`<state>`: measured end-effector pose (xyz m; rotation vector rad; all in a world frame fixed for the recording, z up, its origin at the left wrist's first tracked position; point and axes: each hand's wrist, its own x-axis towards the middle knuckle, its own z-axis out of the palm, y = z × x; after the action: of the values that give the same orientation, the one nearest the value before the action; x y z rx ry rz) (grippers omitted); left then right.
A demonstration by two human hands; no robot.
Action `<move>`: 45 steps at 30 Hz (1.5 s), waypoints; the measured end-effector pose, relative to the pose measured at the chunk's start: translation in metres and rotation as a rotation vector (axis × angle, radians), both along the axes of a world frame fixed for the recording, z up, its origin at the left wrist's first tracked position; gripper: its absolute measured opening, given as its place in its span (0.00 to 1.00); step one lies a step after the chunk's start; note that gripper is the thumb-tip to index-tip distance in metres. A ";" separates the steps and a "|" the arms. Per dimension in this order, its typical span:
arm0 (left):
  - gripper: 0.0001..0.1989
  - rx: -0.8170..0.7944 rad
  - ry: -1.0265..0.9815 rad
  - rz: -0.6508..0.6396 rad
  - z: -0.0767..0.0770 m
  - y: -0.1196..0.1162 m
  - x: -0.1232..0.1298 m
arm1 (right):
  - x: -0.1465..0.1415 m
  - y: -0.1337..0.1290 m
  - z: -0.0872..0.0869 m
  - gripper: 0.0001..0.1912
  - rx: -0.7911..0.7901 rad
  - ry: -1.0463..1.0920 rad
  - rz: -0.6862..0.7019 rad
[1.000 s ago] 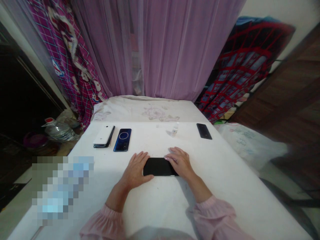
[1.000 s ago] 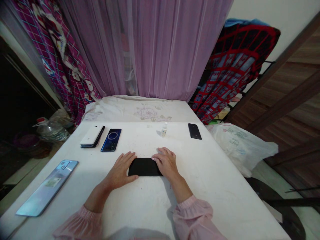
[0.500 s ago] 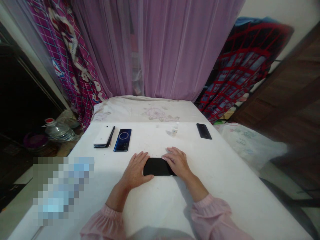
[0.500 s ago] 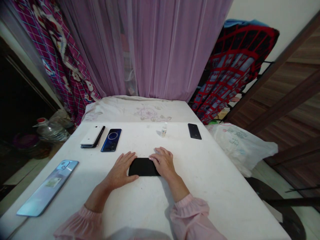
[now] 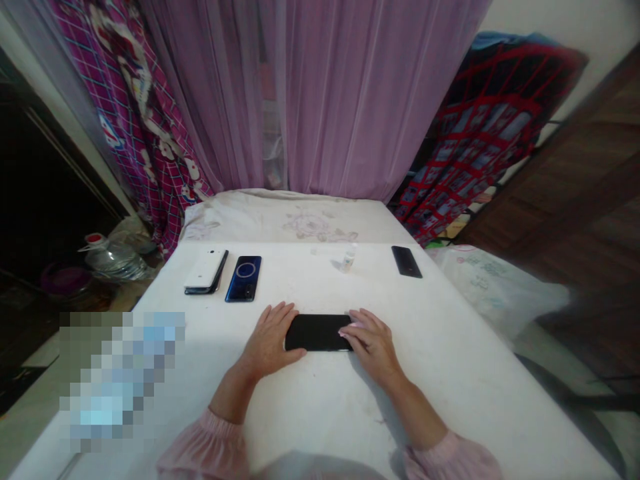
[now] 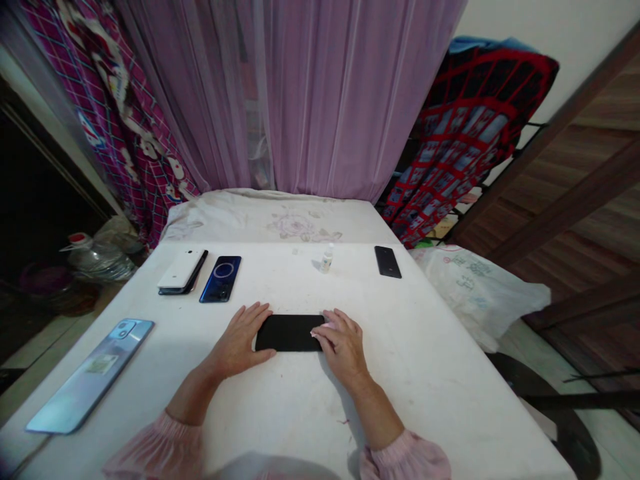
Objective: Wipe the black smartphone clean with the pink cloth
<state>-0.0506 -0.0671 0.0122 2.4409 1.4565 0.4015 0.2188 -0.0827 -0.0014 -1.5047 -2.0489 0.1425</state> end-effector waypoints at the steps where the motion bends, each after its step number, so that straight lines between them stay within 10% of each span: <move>1: 0.38 0.000 -0.005 -0.002 0.000 0.000 0.000 | 0.002 -0.004 -0.001 0.10 -0.002 -0.001 0.005; 11: 0.37 -0.015 -0.005 -0.007 0.001 0.002 0.000 | -0.007 0.038 0.005 0.10 -0.030 0.010 -0.051; 20: 0.38 -0.017 0.003 0.001 0.001 0.001 0.001 | 0.002 -0.010 -0.002 0.10 0.001 0.019 0.019; 29: 0.38 -0.030 0.011 -0.009 0.003 0.000 0.000 | -0.010 0.035 0.006 0.09 -0.006 0.007 -0.041; 38: 0.38 -0.019 -0.007 -0.005 0.001 0.001 0.000 | 0.003 0.000 0.000 0.09 0.022 0.000 0.058; 45: 0.37 -0.022 -0.008 -0.007 0.000 0.001 -0.001 | -0.011 0.035 0.000 0.10 0.029 0.025 -0.028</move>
<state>-0.0513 -0.0662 0.0118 2.4238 1.4412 0.3907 0.2083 -0.0474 -0.0012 -1.5064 -2.0012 0.1188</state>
